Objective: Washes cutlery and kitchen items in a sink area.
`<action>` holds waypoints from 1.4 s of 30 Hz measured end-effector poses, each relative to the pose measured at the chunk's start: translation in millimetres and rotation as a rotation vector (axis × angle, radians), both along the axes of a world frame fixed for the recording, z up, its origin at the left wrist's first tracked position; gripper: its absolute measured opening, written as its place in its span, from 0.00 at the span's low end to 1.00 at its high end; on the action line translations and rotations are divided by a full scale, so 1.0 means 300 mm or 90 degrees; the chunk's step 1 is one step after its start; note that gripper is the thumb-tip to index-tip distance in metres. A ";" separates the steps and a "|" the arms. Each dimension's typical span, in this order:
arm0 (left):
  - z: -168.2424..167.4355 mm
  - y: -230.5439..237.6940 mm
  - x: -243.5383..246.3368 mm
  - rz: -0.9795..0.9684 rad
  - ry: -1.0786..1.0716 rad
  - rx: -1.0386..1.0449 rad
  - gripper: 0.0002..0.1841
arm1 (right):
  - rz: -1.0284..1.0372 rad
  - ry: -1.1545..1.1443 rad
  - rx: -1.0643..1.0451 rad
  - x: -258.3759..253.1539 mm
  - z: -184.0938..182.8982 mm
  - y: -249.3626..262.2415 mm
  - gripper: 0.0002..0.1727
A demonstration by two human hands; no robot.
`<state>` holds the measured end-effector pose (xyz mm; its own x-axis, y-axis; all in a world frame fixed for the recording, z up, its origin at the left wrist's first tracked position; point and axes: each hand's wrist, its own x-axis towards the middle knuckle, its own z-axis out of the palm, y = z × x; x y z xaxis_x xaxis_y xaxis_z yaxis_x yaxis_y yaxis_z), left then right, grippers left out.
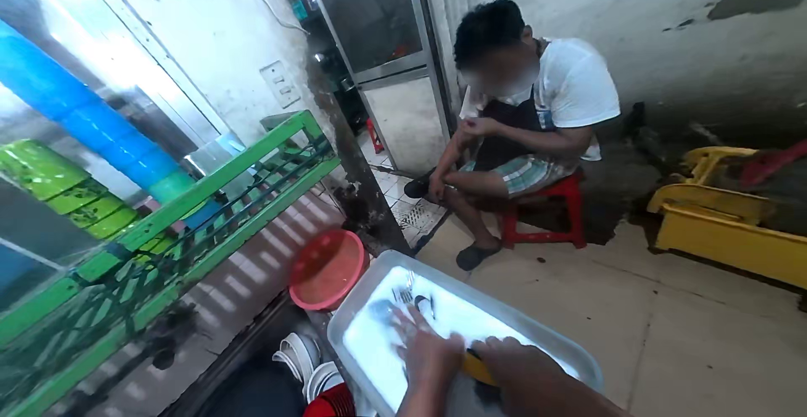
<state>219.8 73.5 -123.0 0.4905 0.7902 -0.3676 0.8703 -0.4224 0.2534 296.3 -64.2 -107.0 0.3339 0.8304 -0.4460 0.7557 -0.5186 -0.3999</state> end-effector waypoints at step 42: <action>0.156 0.219 -0.047 0.019 -0.111 -0.012 0.39 | 0.080 -0.035 0.000 -0.006 0.005 -0.001 0.32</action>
<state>205.8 139.1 -76.2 0.5246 0.7990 -0.2939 0.8247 -0.3912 0.4085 294.6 -64.5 -105.6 0.2505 0.8677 -0.4295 0.8357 -0.4177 -0.3565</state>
